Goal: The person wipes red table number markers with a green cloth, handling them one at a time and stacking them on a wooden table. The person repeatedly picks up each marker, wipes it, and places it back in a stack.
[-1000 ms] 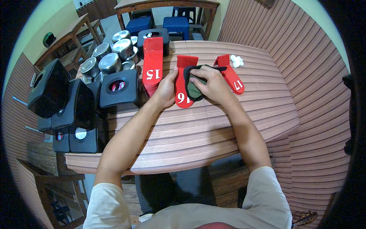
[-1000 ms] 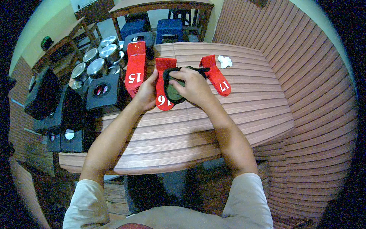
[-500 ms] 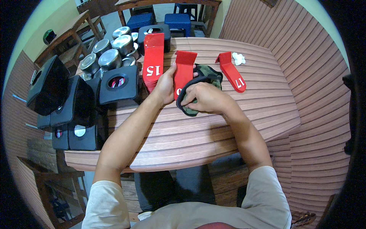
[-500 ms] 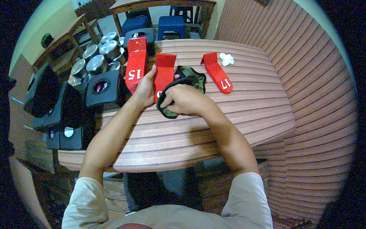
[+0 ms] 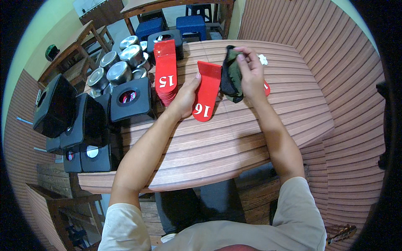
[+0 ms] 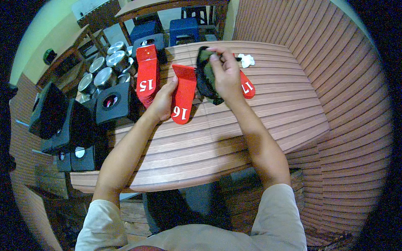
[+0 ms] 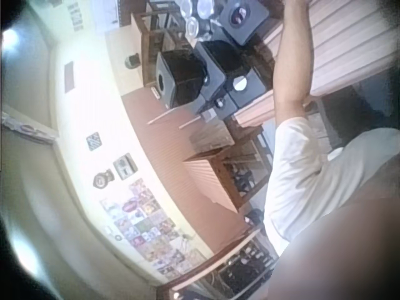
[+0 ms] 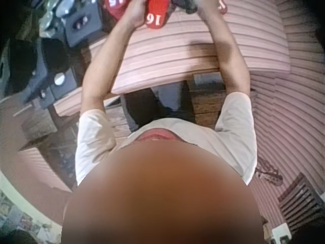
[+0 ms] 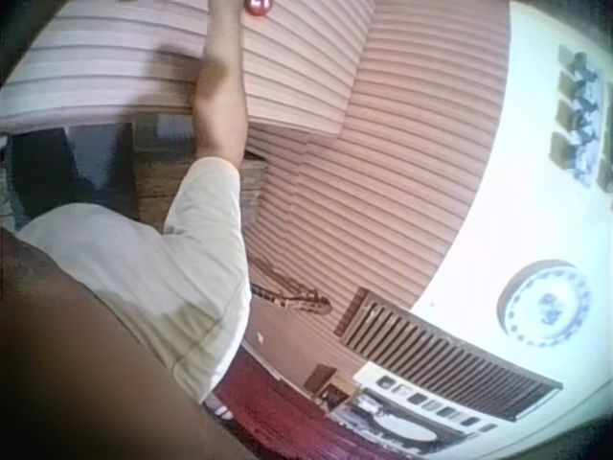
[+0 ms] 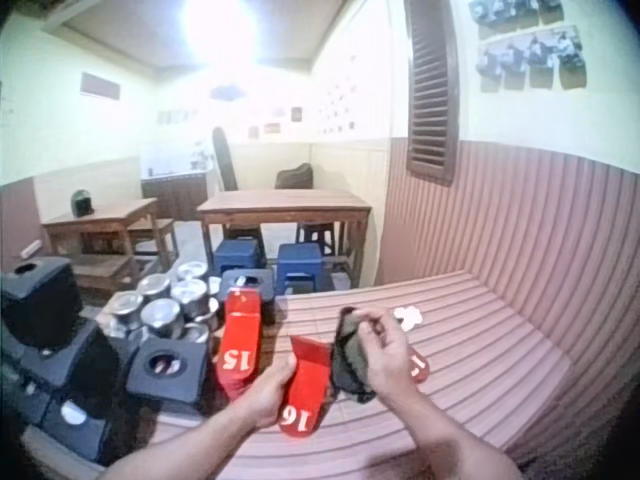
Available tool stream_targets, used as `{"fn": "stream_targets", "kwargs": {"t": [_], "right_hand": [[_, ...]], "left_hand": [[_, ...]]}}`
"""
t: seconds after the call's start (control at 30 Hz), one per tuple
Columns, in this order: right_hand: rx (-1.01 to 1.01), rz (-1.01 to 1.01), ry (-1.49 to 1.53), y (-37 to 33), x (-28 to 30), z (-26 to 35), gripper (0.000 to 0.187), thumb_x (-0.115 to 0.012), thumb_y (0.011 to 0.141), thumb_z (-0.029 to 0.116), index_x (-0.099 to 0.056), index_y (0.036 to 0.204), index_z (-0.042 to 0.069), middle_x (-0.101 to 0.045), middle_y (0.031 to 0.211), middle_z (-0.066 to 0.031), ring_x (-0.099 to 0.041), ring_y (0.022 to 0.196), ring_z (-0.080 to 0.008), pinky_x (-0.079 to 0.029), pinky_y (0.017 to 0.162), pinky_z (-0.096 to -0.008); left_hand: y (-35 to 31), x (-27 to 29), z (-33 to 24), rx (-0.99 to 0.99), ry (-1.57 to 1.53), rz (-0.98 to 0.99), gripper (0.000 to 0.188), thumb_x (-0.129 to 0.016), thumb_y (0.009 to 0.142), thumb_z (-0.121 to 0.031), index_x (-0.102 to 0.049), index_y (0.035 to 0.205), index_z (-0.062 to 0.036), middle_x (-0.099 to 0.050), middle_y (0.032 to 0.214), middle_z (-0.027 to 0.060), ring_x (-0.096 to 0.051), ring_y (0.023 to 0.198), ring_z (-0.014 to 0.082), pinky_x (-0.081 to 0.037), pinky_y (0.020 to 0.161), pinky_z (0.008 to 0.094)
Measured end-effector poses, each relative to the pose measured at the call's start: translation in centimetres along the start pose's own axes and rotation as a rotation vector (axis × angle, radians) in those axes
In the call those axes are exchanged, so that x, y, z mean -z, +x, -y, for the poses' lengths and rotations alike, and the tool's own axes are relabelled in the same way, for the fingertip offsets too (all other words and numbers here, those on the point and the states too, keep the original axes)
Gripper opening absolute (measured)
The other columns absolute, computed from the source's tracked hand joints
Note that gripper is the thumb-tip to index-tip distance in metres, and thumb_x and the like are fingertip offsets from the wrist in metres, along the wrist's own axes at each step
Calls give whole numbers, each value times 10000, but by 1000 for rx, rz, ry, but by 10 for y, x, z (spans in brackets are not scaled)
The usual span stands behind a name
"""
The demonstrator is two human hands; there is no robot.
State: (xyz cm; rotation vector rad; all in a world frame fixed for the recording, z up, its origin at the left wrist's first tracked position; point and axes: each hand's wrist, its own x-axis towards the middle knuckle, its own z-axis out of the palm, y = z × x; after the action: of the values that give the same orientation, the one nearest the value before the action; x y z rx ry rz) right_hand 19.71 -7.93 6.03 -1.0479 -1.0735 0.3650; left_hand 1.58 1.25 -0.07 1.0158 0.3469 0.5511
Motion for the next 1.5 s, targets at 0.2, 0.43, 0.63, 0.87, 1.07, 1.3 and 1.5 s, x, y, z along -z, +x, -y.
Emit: {"fn": "stream_targets", "kwargs": {"t": [0.2, 0.43, 0.63, 0.87, 1.07, 1.3, 1.5], "right_hand": [[228, 444, -354, -16, -14, -2, 420, -580, 1035, 115, -566, 1450, 60, -598, 1373, -134, -524, 1333, -225, -355, 1162, -358], [116, 272, -332, -9, -8, -7, 399, -756, 907, 109, -692, 1293, 28, -756, 1163, -166, -722, 1088, -221, -541, 975, -337], [25, 102, -397, -11, -11, -10, 370, -880, 806, 184, -759, 1115, 19, -775, 1022, -131, -734, 946, -186, -563, 859, -323], [-16, 43, -458, -12, -8, -16, 314, -828, 881, 260, -755, 1049, 5, -755, 938, -101, -690, 836, -156, -541, 771, -311], [-40, -171, -91, -4, -8, -30, 290, -609, 1063, 255, -683, 1074, -25, -695, 911, -39, -618, 838, -102, -507, 764, -283], [-21, -214, 187, -6, -9, -20, 219, -578, 1069, 192, -658, 1123, -4, -690, 977, -43, -626, 883, -93, -507, 800, -276], [-26, 136, 273, -32, -23, -3, 257, -576, 1065, 141, -577, 1279, -3, -669, 986, -92, -659, 798, -159, -563, 598, -312]], "left_hand": [[-7, -7, -4, 2, -9, -49, 484, -367, 1132, -392, -590, 1299, 4, -718, 1133, 135, -728, 950, 217, -603, 881, 364], [-2, 0, 1, 4, 21, -28, 474, -392, 1128, -391, -610, 1265, 7, -721, 1100, 114, -717, 934, 186, -596, 837, 338], [3, -5, 6, -241, 185, -47, 455, -564, 1075, -254, -431, 1437, -12, -599, 1301, 139, -618, 1160, 168, -537, 966, 318], [-13, -20, 10, -447, 792, -102, 1091, -858, 816, -190, -100, 1566, 37, -527, 1390, 253, -563, 1295, 288, -451, 1112, 396], [2, 2, 5, -152, 64, 100, 779, -646, 956, -155, -170, 1564, -55, -547, 1382, 205, -650, 1127, 295, -529, 994, 408], [1, 1, 0, -116, -110, 30, 240, -472, 1026, -185, -376, 1234, -113, -652, 1260, 255, -708, 897, 319, -611, 815, 417], [-1, -1, -1, -87, -66, 62, 393, -537, 1072, -341, -324, 1345, -154, -636, 1208, 194, -716, 817, 290, -620, 682, 382]]}}
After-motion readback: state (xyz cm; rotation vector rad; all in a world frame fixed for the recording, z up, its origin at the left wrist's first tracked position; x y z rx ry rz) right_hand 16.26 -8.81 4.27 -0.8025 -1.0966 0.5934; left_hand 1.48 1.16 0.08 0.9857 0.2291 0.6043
